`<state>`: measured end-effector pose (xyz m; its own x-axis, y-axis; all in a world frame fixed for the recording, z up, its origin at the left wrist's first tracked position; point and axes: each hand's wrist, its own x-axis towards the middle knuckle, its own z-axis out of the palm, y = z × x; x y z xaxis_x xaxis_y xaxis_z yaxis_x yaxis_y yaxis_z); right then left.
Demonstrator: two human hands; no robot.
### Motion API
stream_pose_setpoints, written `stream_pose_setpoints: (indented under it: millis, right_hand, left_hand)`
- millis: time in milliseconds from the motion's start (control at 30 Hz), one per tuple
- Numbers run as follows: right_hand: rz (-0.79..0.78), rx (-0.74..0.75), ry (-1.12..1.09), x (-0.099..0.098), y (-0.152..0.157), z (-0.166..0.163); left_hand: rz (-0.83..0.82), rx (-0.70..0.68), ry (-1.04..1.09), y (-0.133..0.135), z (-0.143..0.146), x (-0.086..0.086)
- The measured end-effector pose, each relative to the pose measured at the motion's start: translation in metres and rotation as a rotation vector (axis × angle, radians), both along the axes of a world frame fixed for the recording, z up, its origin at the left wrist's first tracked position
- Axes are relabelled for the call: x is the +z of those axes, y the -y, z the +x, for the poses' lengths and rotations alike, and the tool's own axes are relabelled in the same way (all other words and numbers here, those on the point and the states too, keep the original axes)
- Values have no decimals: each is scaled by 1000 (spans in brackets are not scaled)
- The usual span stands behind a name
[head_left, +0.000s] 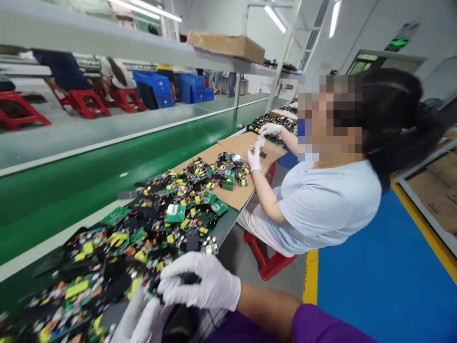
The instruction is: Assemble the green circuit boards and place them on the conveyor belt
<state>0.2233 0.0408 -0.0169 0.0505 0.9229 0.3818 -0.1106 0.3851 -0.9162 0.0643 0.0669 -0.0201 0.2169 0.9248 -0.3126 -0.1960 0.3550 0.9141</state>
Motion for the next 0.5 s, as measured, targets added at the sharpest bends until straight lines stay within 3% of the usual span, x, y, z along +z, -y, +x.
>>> stream_pose_setpoints:
  millis: [100,200,367,500]
  right_hand:
    - [-161,-86,-87,9,20,-1]
    - [-201,-149,-76,16,34,1]
    - [110,-239,299,17,40,1]
    - [270,-258,439,16,36,-3]
  left_hand:
    - [-47,-73,60,22,13,28]
    - [-40,-112,138,31,21,38]
    - [-13,-85,212,36,11,31]
    - [22,-69,213,38,5,26]
